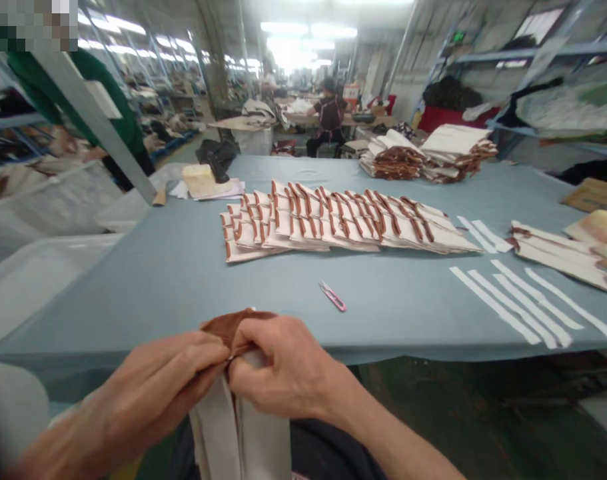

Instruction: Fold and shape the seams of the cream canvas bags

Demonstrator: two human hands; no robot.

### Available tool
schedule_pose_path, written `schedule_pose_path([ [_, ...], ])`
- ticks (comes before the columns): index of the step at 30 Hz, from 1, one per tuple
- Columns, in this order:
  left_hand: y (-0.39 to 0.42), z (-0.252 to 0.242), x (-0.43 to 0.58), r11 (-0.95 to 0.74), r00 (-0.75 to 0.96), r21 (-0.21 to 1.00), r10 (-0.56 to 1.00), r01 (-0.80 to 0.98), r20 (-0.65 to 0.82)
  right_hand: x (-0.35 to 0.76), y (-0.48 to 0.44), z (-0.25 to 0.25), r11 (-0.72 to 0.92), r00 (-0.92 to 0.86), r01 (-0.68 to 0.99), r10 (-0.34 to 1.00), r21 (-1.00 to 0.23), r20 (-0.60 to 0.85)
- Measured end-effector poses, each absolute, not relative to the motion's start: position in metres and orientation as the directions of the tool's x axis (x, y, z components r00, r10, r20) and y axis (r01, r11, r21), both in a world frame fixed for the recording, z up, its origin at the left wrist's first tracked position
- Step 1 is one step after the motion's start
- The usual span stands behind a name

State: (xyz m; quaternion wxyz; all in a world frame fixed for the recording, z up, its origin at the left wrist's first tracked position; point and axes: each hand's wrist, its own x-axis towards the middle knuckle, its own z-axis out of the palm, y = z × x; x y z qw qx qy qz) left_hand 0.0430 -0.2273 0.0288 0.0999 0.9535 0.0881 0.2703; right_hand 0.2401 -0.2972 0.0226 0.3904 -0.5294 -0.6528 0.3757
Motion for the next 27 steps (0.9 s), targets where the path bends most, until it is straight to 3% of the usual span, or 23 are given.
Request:
schedule_pose_path([
  [5, -0.227, 0.030, 0.046, -0.963, 0.805, 0.247, 0.229, 0.106, 0.548, 0.238, -0.296, 0.013, 0.070, -0.083, 0.029, 0.994, -0.997, 0.067],
  [9, -0.220, 0.030, 0.048, -0.964, 0.800, 0.266, 0.172, 0.016, 0.574, 0.243, -0.294, 0.013, -0.011, -0.152, -0.231, 0.988, -0.973, 0.025],
  [11, -0.216, 0.030, 0.051, -0.960, 0.811, 0.280, 0.145, -0.025, 0.567, 0.248, -0.292, 0.014, -0.037, -0.174, -0.277, 0.985, -0.960, 0.013],
  [15, -0.215, 0.032, 0.059, -0.950, 0.814, 0.308, 0.148, -0.040, 0.562, 0.256, -0.286, 0.016, -0.105, -0.199, -0.203, 0.978, -0.974, -0.065],
  [18, -0.219, 0.034, 0.063, -0.910, 0.784, 0.413, 0.231, -0.035, 0.577, 0.259, -0.286, 0.025, -0.091, -0.250, -0.151, 0.967, -0.984, -0.051],
  [22, -0.224, 0.048, 0.060, -0.783, 0.764, 0.588, 0.504, 0.206, 0.403, 0.261, -0.292, 0.046, 0.097, -0.230, 0.048, 0.969, -0.994, 0.084],
  [25, -0.223, 0.059, 0.054, -0.701, 0.810, 0.656, 0.540, 0.281, 0.230, 0.260, -0.295, 0.056, 0.283, -0.183, 0.280, 0.954, -0.917, 0.238],
  [27, -0.221, 0.062, 0.050, -0.700, 0.828, 0.659, 0.521, 0.274, 0.208, 0.260, -0.296, 0.057, 0.375, -0.194, 0.385, 0.926, -0.843, 0.323],
])
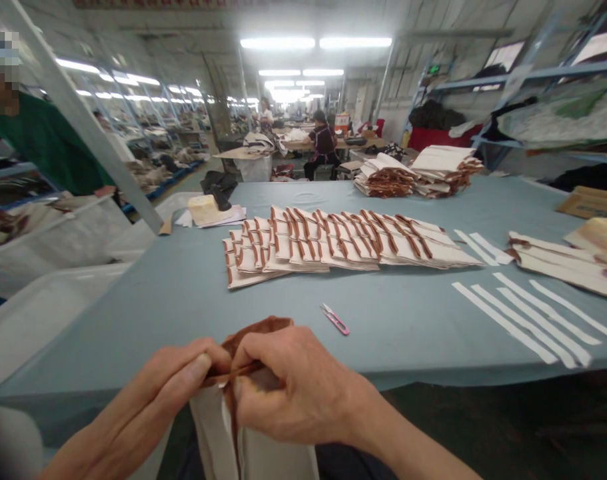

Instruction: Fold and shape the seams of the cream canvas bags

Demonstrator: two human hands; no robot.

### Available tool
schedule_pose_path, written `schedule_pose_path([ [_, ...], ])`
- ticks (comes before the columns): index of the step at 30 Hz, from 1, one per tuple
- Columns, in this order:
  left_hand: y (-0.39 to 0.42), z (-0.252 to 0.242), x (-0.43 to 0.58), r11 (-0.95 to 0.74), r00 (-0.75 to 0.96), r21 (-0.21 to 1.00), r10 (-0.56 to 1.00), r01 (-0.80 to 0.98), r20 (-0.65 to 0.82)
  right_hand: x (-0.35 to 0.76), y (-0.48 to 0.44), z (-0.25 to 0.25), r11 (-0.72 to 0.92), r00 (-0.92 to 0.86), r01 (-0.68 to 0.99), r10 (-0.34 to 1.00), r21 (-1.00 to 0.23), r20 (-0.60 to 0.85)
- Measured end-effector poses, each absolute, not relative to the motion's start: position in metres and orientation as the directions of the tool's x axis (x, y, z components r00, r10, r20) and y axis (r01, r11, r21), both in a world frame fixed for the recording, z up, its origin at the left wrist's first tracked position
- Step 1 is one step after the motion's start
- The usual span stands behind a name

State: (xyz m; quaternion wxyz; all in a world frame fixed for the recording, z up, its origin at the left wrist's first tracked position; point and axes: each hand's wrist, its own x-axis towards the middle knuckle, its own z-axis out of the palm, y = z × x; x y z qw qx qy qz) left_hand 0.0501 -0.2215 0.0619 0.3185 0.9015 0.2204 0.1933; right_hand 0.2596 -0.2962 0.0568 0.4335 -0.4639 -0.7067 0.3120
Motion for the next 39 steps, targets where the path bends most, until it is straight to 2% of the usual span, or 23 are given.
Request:
schedule_pose_path([
  [4, -0.220, 0.059, 0.047, -0.829, 0.859, 0.517, 0.413, 0.215, 0.304, 0.258, -0.299, 0.050, 0.439, -0.208, 0.522, 0.897, -0.731, 0.390],
  [9, -0.218, 0.043, 0.049, -0.984, 0.850, 0.162, 0.145, 0.071, 0.507, 0.254, -0.306, 0.041, 0.426, -0.236, 0.646, 0.900, -0.633, 0.365],
  [11, -0.218, 0.034, 0.046, -0.987, 0.830, 0.140, 0.142, 0.078, 0.539, 0.251, -0.308, 0.036, 0.442, -0.259, 0.670, 0.892, -0.596, 0.370],
  [15, -0.219, 0.028, 0.036, -0.934, 0.896, 0.343, 0.233, 0.098, 0.379, 0.247, -0.315, 0.026, 0.486, -0.302, 0.634, 0.872, -0.602, 0.386],
  [18, -0.221, 0.036, 0.034, -0.898, 0.937, 0.423, 0.245, 0.122, 0.250, 0.247, -0.320, 0.026, 0.494, -0.311, 0.583, 0.869, -0.645, 0.385],
  [20, -0.223, 0.044, 0.036, -0.871, 0.940, 0.466, 0.277, 0.157, 0.201, 0.249, -0.321, 0.029, 0.476, -0.282, 0.573, 0.879, -0.667, 0.385],
  [23, -0.229, 0.053, 0.044, -0.769, 0.925, 0.615, 0.342, 0.173, 0.167, 0.252, -0.322, 0.036, 0.384, -0.228, 0.534, 0.923, -0.753, 0.309],
  [25, -0.234, 0.054, 0.050, -0.672, 0.917, 0.726, 0.368, 0.146, 0.156, 0.252, -0.322, 0.039, 0.285, -0.225, 0.414, 0.952, -0.864, 0.206],
  [27, -0.239, 0.050, 0.056, -0.562, 0.905, 0.822, 0.392, 0.095, 0.163, 0.252, -0.321, 0.039, 0.181, -0.264, 0.216, 0.957, -0.959, 0.121],
  [29, -0.242, 0.042, 0.059, -0.443, 0.896, 0.896, 0.408, 0.027, 0.175, 0.250, -0.321, 0.036, 0.088, -0.296, 0.010, 0.952, -0.996, 0.081],
  [33, -0.245, 0.024, 0.059, -0.256, 0.885, 0.967, 0.449, -0.002, 0.121, 0.248, -0.319, 0.023, -0.082, -0.350, -0.222, 0.937, -0.972, 0.000],
  [36, -0.247, 0.016, 0.058, -0.181, 0.862, 0.983, 0.498, -0.004, 0.095, 0.249, -0.316, 0.015, -0.155, -0.406, -0.262, 0.913, -0.953, -0.036],
  [39, -0.252, 0.014, 0.061, -0.205, 0.811, 0.978, 0.565, -0.040, 0.152, 0.254, -0.313, 0.015, -0.155, -0.430, -0.288, 0.903, -0.945, -0.017],
])
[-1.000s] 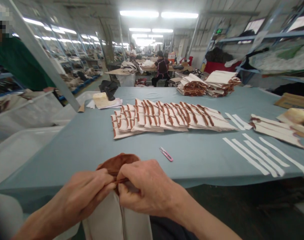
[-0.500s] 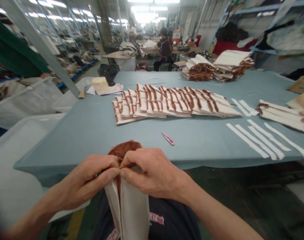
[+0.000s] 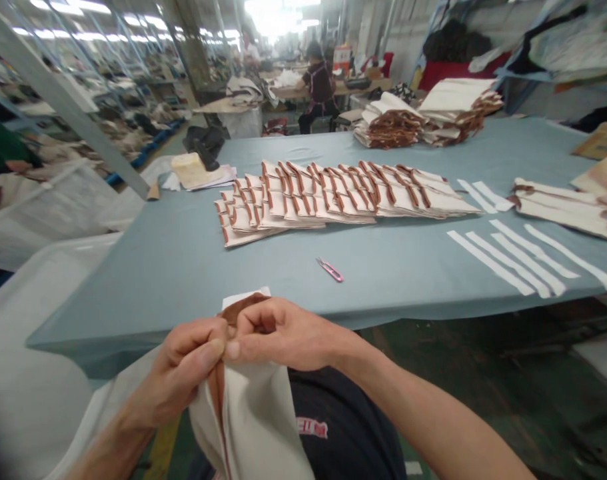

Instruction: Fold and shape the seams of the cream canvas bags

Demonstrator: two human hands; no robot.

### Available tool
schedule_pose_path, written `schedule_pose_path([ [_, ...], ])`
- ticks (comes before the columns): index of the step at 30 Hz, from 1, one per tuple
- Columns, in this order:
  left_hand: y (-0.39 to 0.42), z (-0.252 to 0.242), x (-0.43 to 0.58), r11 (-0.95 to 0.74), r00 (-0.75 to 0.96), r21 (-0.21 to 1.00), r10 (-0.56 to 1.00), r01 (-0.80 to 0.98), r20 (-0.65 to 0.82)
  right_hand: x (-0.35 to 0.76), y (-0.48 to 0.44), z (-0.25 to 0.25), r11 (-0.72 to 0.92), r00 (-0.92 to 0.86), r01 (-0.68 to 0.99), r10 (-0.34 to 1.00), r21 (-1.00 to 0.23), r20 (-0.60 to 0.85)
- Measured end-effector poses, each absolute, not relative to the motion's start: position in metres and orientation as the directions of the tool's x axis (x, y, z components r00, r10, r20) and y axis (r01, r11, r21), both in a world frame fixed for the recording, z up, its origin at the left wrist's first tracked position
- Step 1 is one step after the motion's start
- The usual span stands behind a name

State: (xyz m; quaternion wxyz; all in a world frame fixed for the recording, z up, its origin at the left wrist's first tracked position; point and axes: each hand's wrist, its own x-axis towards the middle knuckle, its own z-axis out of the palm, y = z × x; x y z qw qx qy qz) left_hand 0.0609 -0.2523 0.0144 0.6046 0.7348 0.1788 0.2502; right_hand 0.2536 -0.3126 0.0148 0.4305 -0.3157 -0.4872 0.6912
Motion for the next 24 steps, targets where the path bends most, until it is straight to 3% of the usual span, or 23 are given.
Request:
schedule_pose_path([
  [4, -0.254, 0.020, 0.064, -0.214, 0.807, 0.975, 0.562, -0.066, 0.178, 0.263, -0.308, 0.019, -0.160, -0.475, -0.197, 0.879, -0.967, -0.049],
  [13, -0.239, 0.027, 0.064, -0.117, 0.922, 0.992, 0.378, -0.042, 0.084, 0.270, -0.288, 0.022, -0.233, -0.603, 0.068, 0.765, -0.970, -0.226],
  [18, -0.236, 0.028, 0.053, -0.195, 0.928, 0.980, 0.358, -0.031, 0.101, 0.268, -0.292, 0.024, -0.194, -0.504, 0.097, 0.836, -0.976, -0.217],
  [24, -0.228, 0.033, 0.040, -0.309, 0.908, 0.948, 0.414, 0.077, 0.062, 0.268, -0.295, 0.034, -0.145, -0.395, 0.246, 0.888, -0.958, -0.236],
])
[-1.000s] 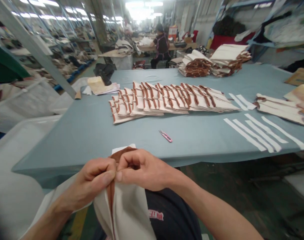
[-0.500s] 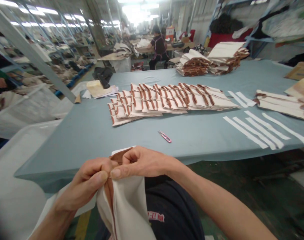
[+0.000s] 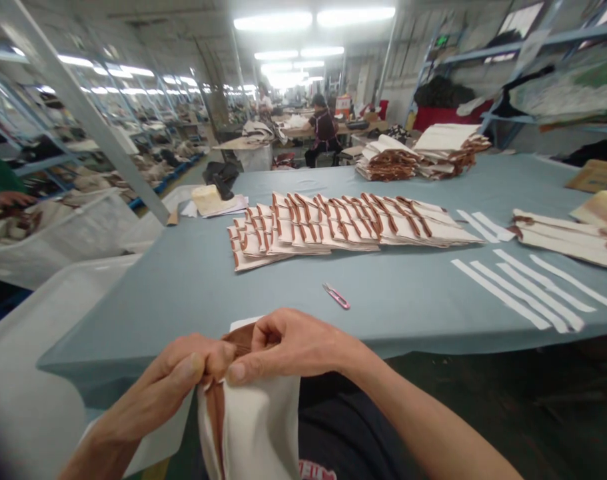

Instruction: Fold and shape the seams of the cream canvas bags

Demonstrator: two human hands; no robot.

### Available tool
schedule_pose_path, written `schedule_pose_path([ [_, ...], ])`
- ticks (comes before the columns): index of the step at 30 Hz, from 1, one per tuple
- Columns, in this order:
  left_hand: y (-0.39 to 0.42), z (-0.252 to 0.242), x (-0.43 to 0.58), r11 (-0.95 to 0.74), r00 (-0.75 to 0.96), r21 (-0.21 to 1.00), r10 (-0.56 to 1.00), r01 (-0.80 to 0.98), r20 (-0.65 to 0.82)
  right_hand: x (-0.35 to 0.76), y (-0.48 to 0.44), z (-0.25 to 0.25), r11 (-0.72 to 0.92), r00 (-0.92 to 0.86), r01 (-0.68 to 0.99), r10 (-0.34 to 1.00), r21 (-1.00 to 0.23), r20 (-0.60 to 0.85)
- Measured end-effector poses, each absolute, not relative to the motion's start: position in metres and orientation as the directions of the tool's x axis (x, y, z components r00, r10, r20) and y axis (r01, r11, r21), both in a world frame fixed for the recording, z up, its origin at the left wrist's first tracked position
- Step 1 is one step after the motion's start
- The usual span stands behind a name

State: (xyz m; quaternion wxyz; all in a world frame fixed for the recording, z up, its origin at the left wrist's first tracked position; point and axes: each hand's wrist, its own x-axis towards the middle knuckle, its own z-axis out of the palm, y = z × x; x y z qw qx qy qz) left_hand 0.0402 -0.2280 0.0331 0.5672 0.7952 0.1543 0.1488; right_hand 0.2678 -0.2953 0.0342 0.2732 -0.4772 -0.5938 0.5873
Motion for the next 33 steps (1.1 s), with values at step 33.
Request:
schedule_pose_path([
  [33, -0.228, 0.061, 0.050, -0.371, 0.661, 0.908, 0.734, 0.194, 0.158, 0.243, -0.290, 0.059, 0.190, -0.090, 0.512, 0.982, -0.838, 0.168],
])
